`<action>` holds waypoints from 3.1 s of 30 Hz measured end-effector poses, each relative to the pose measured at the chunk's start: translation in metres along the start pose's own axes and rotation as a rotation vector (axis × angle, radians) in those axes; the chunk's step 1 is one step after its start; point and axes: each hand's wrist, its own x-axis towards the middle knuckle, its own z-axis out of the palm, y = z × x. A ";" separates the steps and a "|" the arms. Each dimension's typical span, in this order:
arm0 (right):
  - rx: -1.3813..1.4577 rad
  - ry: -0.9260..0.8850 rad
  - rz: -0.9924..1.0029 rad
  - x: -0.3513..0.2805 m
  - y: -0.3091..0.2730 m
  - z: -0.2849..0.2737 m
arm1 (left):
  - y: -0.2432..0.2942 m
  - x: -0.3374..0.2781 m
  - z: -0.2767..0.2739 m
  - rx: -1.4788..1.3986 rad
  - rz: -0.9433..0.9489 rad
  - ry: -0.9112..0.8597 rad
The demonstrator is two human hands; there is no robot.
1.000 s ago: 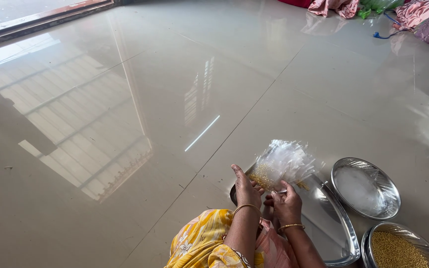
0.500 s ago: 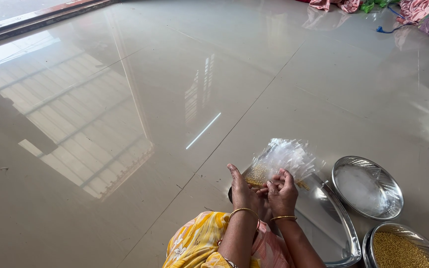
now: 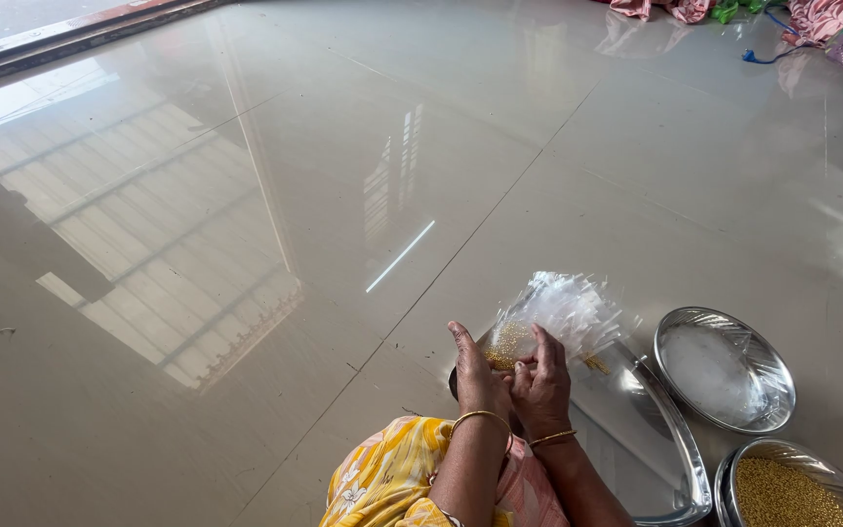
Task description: The person sits on the floor and fills small clear plastic pouches with yellow beads, taking beads by hand from a metal bowl and placing them into a pouch held over a tray. Filled pouches are set on the tray beside a bowl of white fibrous material, repeating the filling cycle.
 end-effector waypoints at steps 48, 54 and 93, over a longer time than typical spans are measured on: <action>-0.629 -0.022 0.425 0.061 0.208 -0.225 | -0.057 -0.046 0.023 1.425 0.346 -0.571; 0.279 0.146 0.683 0.050 0.147 -0.256 | -0.057 -0.054 0.029 1.453 0.361 -0.640; 0.633 -0.462 0.561 -0.172 -0.013 -0.257 | -0.125 -0.192 -0.095 1.023 0.506 -0.896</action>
